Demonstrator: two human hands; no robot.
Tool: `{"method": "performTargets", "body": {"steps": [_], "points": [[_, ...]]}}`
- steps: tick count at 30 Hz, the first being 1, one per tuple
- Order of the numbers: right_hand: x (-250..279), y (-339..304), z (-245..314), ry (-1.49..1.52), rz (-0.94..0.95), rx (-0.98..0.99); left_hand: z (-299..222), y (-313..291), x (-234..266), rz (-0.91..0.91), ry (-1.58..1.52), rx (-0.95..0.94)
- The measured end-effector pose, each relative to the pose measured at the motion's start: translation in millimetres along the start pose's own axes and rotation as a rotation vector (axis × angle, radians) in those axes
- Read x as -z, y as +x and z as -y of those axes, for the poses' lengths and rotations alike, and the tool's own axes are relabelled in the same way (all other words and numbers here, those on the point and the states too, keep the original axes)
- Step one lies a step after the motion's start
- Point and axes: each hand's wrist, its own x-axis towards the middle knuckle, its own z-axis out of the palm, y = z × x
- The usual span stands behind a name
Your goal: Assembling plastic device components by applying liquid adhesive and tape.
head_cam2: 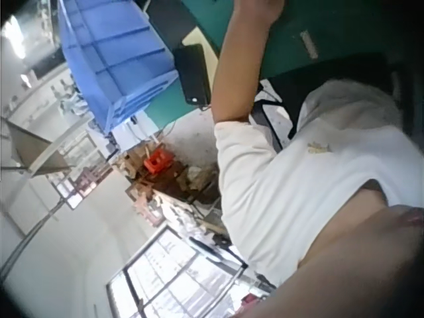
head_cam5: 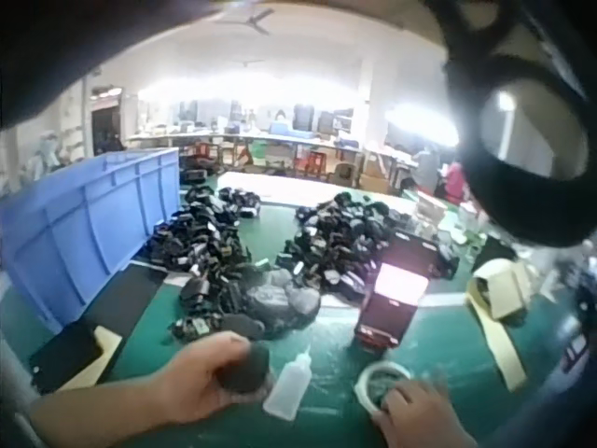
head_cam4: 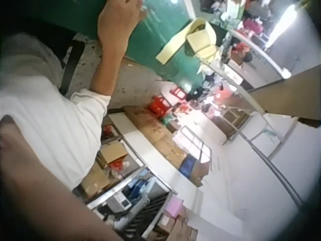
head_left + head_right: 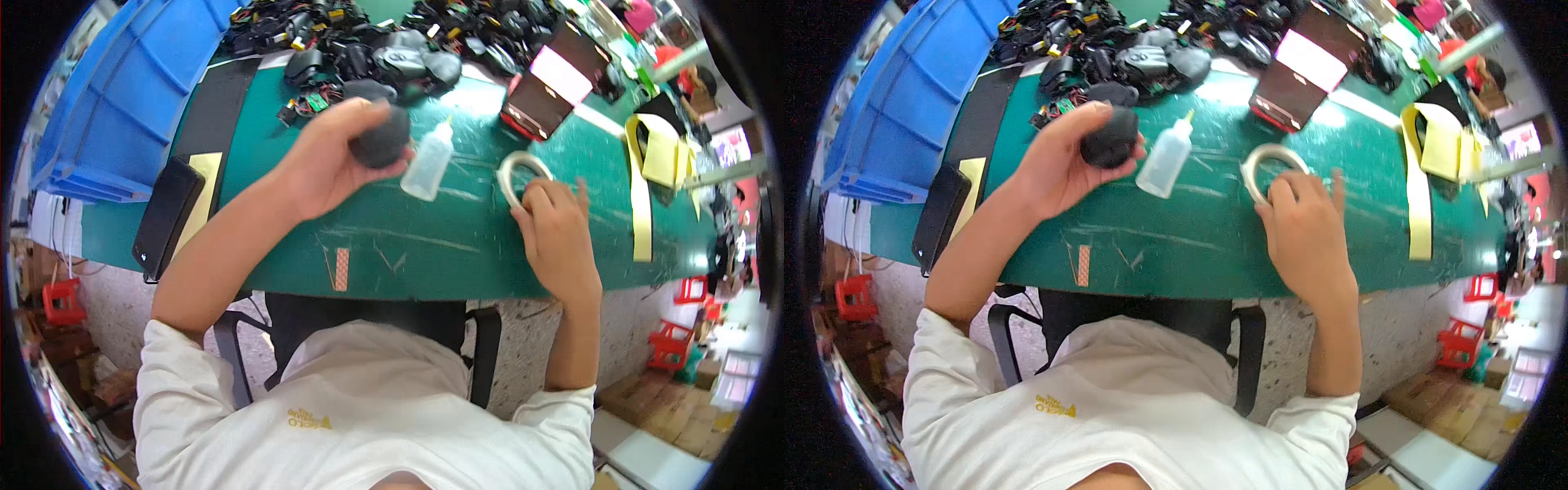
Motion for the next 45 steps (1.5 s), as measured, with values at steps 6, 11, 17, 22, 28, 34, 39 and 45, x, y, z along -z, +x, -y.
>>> {"method": "performTargets", "body": {"steps": [6, 11, 17, 22, 28, 34, 39, 45], "points": [[32.3, 60.8, 35.5, 0.444, -0.131, 0.272, 4.7, -10.7, 15.1, 0.179, 0.274, -0.251], [11.3, 93.5, 38.5, 0.319, -0.278, 0.608, 5.9, -15.8, 14.9, 0.095, 0.503, -0.401], [-5.1, 90.4, 37.7, 0.359, -0.306, 0.677, 8.0, -24.7, 9.0, 0.087, 0.481, -0.471], [-4.1, 87.4, 33.7, 0.270, -0.324, 0.666, 5.1, -26.3, 5.9, 0.054, 0.704, -0.558], [-4.8, 85.6, 32.1, 0.286, -0.353, 0.654, 9.5, -21.5, 4.3, 0.017, 0.501, -0.487], [-6.4, 81.2, 38.7, 0.165, -0.373, 0.675, 14.6, -15.8, 9.8, -0.047, 0.564, -0.512], [-6.0, 83.3, 41.7, 0.145, -0.385, 0.668, 13.1, -19.7, 8.9, -0.025, 0.713, -0.598], [-2.9, 83.2, 41.6, 0.112, -0.375, 0.653, 9.3, -21.5, 4.1, 0.000, 0.762, -0.595]]}}
